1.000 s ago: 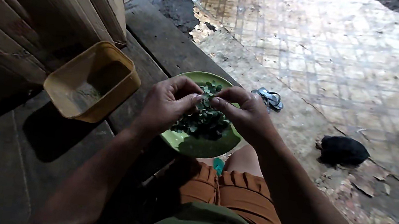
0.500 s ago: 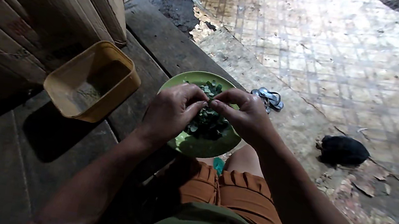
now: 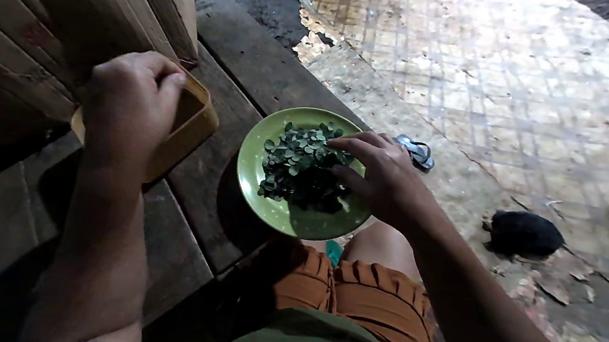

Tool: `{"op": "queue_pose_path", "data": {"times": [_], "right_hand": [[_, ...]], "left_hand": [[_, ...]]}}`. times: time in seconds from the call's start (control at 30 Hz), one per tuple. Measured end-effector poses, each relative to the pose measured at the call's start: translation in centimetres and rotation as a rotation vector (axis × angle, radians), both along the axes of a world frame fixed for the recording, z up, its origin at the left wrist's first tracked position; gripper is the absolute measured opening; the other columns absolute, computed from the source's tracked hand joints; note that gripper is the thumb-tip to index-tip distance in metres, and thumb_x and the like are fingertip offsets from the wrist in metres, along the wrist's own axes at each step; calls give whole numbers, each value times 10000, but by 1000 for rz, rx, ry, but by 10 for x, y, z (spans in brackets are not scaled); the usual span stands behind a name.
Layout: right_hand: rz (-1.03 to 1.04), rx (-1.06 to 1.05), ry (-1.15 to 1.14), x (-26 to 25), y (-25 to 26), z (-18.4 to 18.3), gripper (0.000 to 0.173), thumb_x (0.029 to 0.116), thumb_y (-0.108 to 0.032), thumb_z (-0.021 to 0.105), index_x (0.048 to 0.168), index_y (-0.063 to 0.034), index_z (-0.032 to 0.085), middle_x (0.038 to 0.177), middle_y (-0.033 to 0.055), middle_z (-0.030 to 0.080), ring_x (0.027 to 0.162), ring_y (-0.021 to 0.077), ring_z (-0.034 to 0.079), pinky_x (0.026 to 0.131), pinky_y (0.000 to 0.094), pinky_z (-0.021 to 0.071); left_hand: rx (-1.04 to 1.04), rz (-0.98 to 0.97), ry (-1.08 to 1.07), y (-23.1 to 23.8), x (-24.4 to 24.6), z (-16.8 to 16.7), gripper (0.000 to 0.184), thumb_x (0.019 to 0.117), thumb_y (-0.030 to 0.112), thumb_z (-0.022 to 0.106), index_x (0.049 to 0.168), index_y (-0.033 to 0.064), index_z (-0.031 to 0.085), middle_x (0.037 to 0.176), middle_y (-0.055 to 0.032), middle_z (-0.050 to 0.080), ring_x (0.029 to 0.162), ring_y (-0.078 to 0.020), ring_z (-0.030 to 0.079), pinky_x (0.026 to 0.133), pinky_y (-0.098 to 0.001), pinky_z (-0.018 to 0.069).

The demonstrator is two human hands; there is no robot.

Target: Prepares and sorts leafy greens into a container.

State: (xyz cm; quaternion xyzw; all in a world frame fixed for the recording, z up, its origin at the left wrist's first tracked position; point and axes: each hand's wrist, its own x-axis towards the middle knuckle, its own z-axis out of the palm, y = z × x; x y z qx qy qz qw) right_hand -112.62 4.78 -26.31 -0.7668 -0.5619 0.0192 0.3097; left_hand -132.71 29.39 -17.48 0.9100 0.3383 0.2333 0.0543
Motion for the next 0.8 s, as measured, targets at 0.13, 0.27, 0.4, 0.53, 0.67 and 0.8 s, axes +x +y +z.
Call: {"op": "queue_pose_path", "data": {"times": [0.13,0.27,0.4,0.53,0.67,0.8], "right_hand": [[23,127,-79,-21,10,1,220,935,-177,712,1141,-111,750,1140,98,719,1087,319,656,949,574,474],[27,121,-245,-43,26,-5,196,909,-289,745,966,-102,747,1055,114,713,1065,330,656,962,561,467],[19,122,-323,-45,37,-10,112,905,-180,715,920,-72,743,1015,144,706,1029,354,658,939,560,466],[2,154,20,-25,24,5,145,960,-162,674,1027,-66,760,1044,129,715,1034,315,663,923,568,484],[21,265,531,-10,10,8,149,992,-192,655,1052,-72,722,994,13,682,902,64,654,825,266,561],[93,405,913,-13,10,4,78,965,-95,652,1017,-72,705,887,-34,709,810,27,659,771,218,568]], "left_hand": [[23,28,53,9,-3,-4,340,1059,193,519,1303,3,658,1405,-260,573,1364,-493,463,1103,-677,334],[1,-117,47,1,7,-12,343,1040,223,564,1305,30,664,1432,-228,561,1364,-454,477,1104,-647,354],[-77,-330,-10,-12,18,-21,331,1036,254,572,1275,61,696,1395,-179,610,1330,-356,541,1104,-538,408],[-308,-506,-142,-24,24,-29,278,1023,233,584,1236,104,709,1333,-71,655,1283,-136,577,1087,-348,460],[-750,-612,-223,-50,37,-34,249,1045,132,557,1250,63,679,1184,-1,707,1036,-12,660,920,-223,549],[-1062,-737,-321,-76,48,-49,325,995,113,631,1307,25,613,1173,-17,696,1007,-50,679,893,-235,575]]}}
